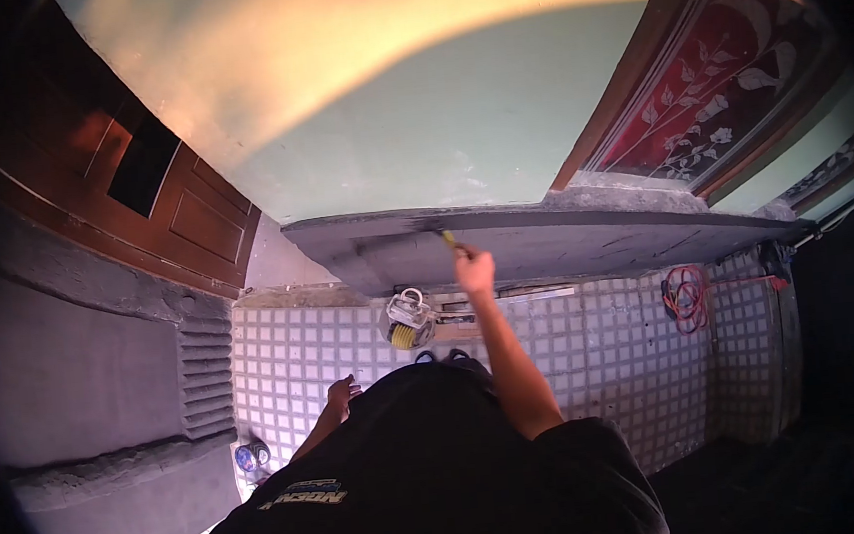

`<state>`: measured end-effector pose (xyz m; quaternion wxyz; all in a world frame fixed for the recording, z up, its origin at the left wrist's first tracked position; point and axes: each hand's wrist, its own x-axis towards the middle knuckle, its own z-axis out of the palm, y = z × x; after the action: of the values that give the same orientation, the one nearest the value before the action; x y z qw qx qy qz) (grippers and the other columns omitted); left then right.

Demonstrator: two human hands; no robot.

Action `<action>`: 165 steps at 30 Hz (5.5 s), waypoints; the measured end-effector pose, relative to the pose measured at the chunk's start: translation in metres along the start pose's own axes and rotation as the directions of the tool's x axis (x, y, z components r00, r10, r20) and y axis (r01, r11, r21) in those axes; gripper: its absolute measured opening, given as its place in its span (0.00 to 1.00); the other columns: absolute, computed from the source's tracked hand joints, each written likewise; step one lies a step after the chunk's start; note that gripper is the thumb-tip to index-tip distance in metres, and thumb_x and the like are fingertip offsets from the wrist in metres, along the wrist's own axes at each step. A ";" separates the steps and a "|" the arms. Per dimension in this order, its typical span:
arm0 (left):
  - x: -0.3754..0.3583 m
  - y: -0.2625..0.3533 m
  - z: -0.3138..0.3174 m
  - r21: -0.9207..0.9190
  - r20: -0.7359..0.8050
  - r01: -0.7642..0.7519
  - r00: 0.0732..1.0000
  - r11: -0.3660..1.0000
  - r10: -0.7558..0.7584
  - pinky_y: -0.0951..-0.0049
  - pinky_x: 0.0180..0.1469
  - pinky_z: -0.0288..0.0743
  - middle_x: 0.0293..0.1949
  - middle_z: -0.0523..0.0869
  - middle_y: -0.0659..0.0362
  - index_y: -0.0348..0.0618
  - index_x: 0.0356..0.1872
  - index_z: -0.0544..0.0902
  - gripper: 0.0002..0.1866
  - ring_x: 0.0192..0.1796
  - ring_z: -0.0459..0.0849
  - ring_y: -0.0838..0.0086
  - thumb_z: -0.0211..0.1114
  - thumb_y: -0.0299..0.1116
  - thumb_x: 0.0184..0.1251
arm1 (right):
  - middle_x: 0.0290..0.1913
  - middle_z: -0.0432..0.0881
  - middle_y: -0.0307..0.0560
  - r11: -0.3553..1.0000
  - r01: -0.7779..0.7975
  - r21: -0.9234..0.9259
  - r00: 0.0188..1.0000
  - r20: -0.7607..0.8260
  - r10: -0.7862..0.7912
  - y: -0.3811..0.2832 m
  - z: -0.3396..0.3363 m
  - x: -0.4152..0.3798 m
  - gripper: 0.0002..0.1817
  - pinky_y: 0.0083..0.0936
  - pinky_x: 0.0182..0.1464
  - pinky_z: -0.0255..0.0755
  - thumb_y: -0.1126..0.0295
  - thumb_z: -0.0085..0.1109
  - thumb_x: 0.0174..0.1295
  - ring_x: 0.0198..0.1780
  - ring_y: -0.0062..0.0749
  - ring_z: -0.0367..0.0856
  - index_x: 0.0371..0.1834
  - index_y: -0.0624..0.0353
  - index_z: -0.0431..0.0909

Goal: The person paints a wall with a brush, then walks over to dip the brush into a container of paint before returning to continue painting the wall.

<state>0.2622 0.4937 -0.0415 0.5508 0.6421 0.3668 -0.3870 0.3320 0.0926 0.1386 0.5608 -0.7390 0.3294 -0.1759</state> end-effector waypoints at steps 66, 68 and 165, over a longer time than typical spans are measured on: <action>-0.019 0.011 -0.030 0.165 0.080 -0.007 0.997 0.986 -0.006 0.72 0.20 0.64 0.29 0.81 0.60 0.47 0.44 0.76 0.18 0.21 0.73 0.73 0.56 0.49 0.61 | 0.33 0.80 0.60 0.998 -0.012 0.065 0.893 -0.449 0.040 0.003 0.036 -0.012 0.13 0.35 0.39 0.72 0.73 0.50 0.54 0.35 0.46 0.81 0.41 0.65 0.77; -0.013 0.012 -0.029 0.138 0.093 0.017 0.995 0.990 -0.030 0.73 0.15 0.61 0.28 0.81 0.60 0.46 0.44 0.76 0.18 0.17 0.71 0.74 0.56 0.48 0.61 | 0.26 0.81 0.51 0.998 -0.050 0.024 0.967 -0.251 0.055 -0.006 0.069 -0.028 0.12 0.27 0.34 0.71 0.71 0.51 0.55 0.29 0.29 0.78 0.40 0.64 0.79; 0.003 0.053 0.088 0.204 0.112 -0.027 0.994 0.979 0.004 0.66 0.43 0.68 0.46 0.79 0.56 0.48 0.52 0.71 0.23 0.44 0.77 0.69 0.52 0.52 0.63 | 0.20 0.75 0.36 0.987 0.065 0.147 0.998 -0.011 -0.064 0.052 -0.120 0.029 0.09 0.16 0.23 0.62 0.72 0.55 0.54 0.22 0.15 0.67 0.36 0.63 0.81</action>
<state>0.3032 0.3998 -0.0299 0.5042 0.6759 0.2889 -0.4534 0.2621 -0.0212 0.1231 0.6068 -0.7052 0.2931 -0.2204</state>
